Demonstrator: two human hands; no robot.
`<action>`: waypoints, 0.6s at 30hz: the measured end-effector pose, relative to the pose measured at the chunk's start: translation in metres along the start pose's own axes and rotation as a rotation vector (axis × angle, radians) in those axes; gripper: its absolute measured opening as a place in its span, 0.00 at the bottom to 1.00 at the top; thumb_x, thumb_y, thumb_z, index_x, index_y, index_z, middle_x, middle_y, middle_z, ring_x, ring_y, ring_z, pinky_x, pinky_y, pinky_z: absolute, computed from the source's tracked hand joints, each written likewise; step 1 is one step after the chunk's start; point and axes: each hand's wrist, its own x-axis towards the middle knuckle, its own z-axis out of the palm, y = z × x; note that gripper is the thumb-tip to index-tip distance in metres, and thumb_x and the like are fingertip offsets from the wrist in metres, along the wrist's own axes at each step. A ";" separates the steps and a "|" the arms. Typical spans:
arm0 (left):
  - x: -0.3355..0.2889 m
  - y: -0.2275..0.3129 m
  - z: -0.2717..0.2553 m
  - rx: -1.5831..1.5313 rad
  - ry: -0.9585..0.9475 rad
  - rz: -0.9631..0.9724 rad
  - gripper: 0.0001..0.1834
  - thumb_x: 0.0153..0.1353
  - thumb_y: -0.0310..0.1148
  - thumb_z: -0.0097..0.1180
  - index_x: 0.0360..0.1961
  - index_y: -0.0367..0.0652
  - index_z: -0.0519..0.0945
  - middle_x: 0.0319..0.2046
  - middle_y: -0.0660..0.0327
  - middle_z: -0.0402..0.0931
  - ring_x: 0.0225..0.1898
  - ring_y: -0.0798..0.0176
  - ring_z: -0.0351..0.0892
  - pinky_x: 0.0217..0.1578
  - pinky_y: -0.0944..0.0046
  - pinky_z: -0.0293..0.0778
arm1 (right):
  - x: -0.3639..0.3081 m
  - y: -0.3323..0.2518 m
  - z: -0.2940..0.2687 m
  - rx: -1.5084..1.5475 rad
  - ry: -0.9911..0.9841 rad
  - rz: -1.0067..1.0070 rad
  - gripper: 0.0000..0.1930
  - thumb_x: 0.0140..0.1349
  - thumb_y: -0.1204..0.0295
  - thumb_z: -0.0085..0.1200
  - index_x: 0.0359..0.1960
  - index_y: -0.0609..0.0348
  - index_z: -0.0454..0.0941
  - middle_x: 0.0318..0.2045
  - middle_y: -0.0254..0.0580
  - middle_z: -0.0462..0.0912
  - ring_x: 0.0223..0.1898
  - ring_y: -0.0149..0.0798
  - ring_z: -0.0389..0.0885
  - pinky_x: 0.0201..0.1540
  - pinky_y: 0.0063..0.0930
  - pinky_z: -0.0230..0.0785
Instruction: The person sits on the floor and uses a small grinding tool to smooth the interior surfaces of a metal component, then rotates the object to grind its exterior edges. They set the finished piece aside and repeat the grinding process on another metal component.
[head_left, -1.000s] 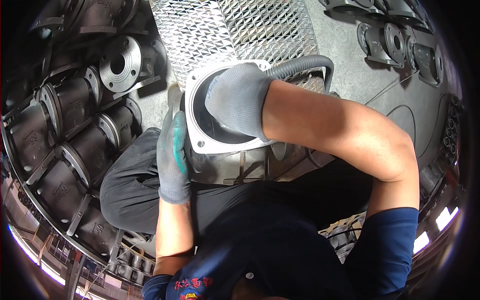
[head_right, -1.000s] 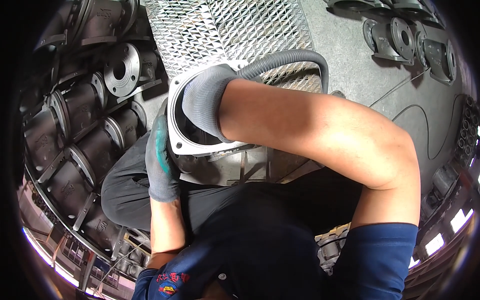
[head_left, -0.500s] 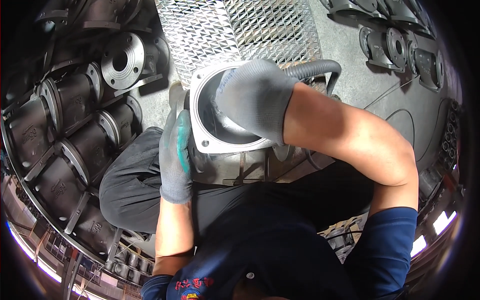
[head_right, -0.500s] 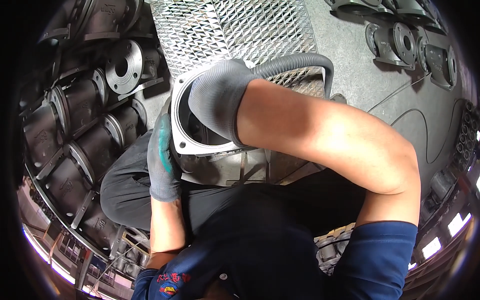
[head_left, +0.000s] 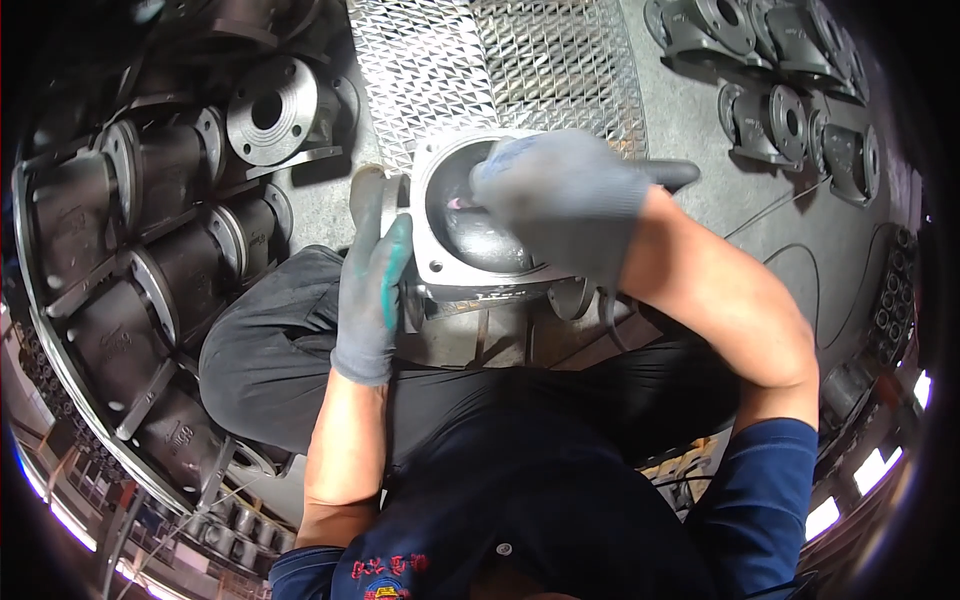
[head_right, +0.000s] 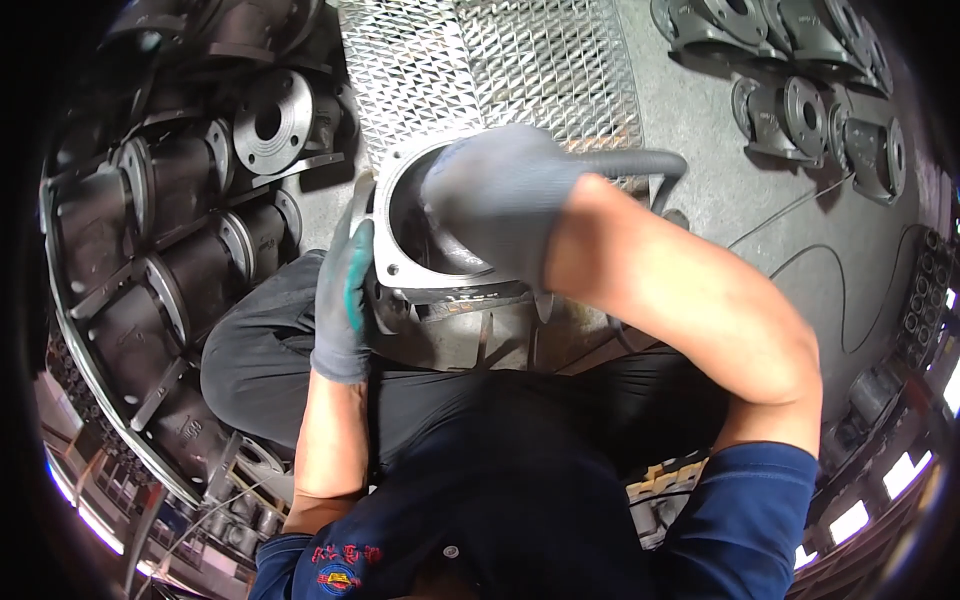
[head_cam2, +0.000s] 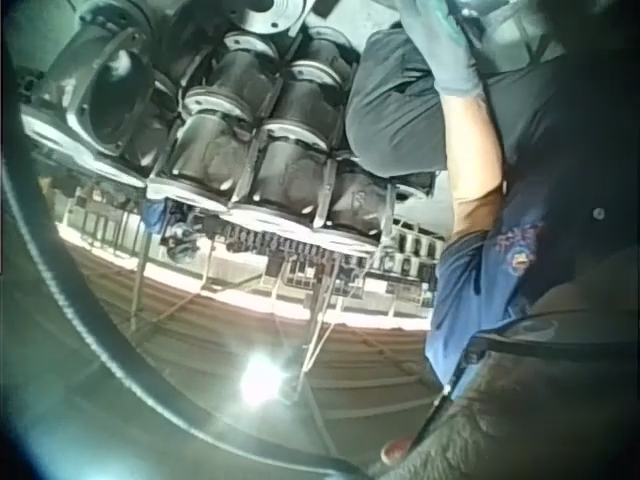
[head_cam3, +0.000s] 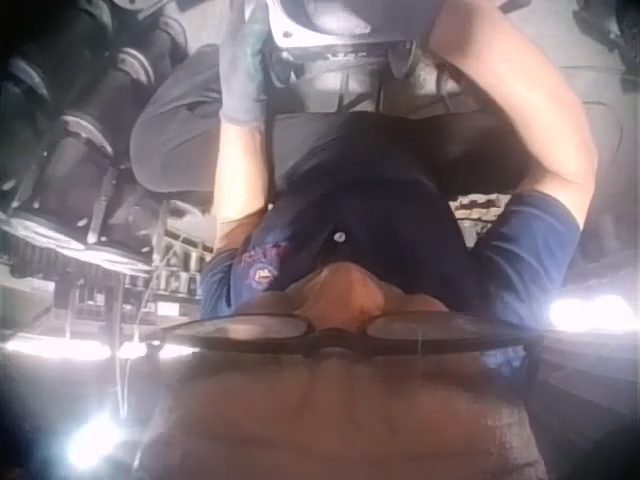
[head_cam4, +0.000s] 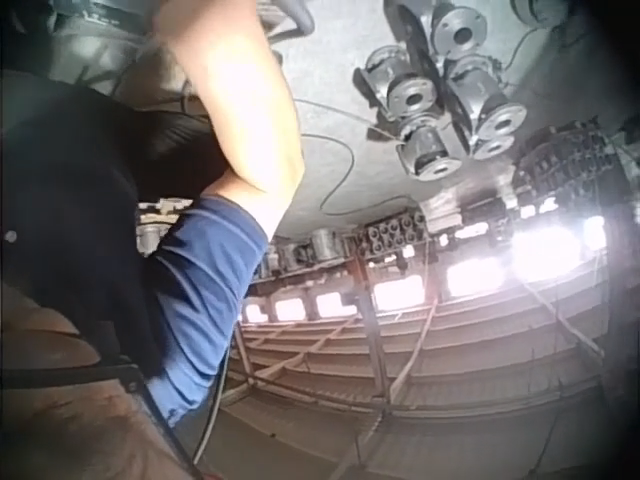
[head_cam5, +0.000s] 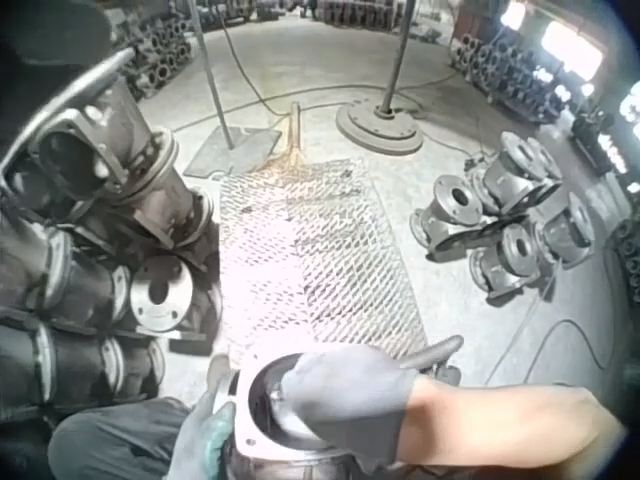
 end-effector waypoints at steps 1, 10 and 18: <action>-0.005 0.009 0.007 -0.046 0.027 -0.066 0.41 0.80 0.42 0.58 0.83 0.28 0.61 0.76 0.48 0.71 0.72 0.60 0.72 0.74 0.62 0.65 | -0.014 0.005 -0.004 0.107 0.260 -0.041 0.03 0.69 0.72 0.59 0.38 0.57 0.82 0.34 0.46 0.88 0.38 0.52 0.90 0.40 0.44 0.84; -0.036 0.053 0.025 0.100 0.023 -0.005 0.44 0.69 0.32 0.70 0.81 0.25 0.64 0.67 0.51 0.77 0.60 0.66 0.80 0.60 0.66 0.80 | -0.126 0.004 -0.033 0.205 0.207 0.436 0.19 0.72 0.70 0.57 0.63 0.54 0.83 0.43 0.56 0.90 0.48 0.60 0.90 0.54 0.51 0.82; -0.043 0.050 0.034 0.124 0.084 0.008 0.44 0.72 0.32 0.69 0.81 0.25 0.63 0.70 0.46 0.77 0.66 0.62 0.79 0.68 0.64 0.75 | -0.116 0.001 -0.004 0.112 0.216 0.232 0.16 0.71 0.71 0.60 0.59 0.52 0.85 0.42 0.51 0.90 0.45 0.55 0.91 0.49 0.50 0.83</action>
